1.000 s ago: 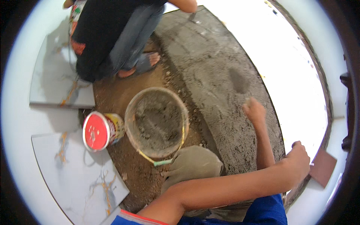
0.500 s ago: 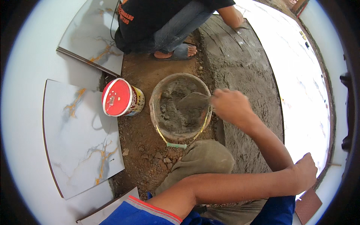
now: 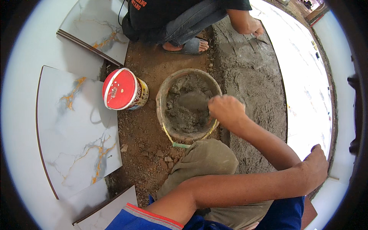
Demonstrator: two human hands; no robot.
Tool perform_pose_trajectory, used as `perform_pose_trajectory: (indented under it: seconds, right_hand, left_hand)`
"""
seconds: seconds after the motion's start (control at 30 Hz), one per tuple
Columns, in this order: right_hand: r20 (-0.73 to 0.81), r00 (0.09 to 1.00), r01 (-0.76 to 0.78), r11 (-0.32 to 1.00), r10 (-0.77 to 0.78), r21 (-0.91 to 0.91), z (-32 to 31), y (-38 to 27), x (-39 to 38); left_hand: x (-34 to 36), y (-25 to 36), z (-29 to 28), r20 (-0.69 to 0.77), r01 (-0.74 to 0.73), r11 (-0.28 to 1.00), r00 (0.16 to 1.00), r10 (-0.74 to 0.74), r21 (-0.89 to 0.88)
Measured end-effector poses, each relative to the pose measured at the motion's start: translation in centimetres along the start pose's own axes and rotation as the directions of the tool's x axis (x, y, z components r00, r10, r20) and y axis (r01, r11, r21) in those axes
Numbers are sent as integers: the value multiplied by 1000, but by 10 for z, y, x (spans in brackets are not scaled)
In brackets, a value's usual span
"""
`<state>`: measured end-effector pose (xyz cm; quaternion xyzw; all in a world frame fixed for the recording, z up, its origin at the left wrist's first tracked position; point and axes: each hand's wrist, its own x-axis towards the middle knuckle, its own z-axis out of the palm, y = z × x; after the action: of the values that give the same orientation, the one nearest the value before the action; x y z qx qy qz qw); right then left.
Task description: The person scoops cement from a bucket and spreads it on the floor using a trowel. They then place a large tile onto the prepared cement bed and adjust its position. The person works alongside another individual who is also laying tiles.
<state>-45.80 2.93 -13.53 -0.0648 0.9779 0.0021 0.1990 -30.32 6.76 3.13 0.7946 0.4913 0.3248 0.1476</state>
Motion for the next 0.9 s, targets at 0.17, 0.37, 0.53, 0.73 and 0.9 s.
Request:
perform_pose_trajectory:
  seconds: [0.17,0.37,0.53,0.73,0.9]
  right_hand:
    - [18,994,111,993,-111,-49,6,-11,13]
    - [81,996,41,999,-40,-10,-14,21,11]
    - [-120,991,-91,944,55,-317,2,-4,66]
    - [-96,995,4,938,-40,-347,-13,-8,9]
    - [137,989,99,955,-62,-280,-71,62,34]
  left_hand:
    - [4,5,7,-59,58,997,997,-55,45]
    - [7,-13,10,-129,-29,997,991,20,-66]
    - [8,-22,-7,-206,-91,994,976,75,-67]
    - [6,-23,-16,-167,116,989,977,-130,-96]
    - [4,-28,-25,-175,117,987,975,-135,-113]
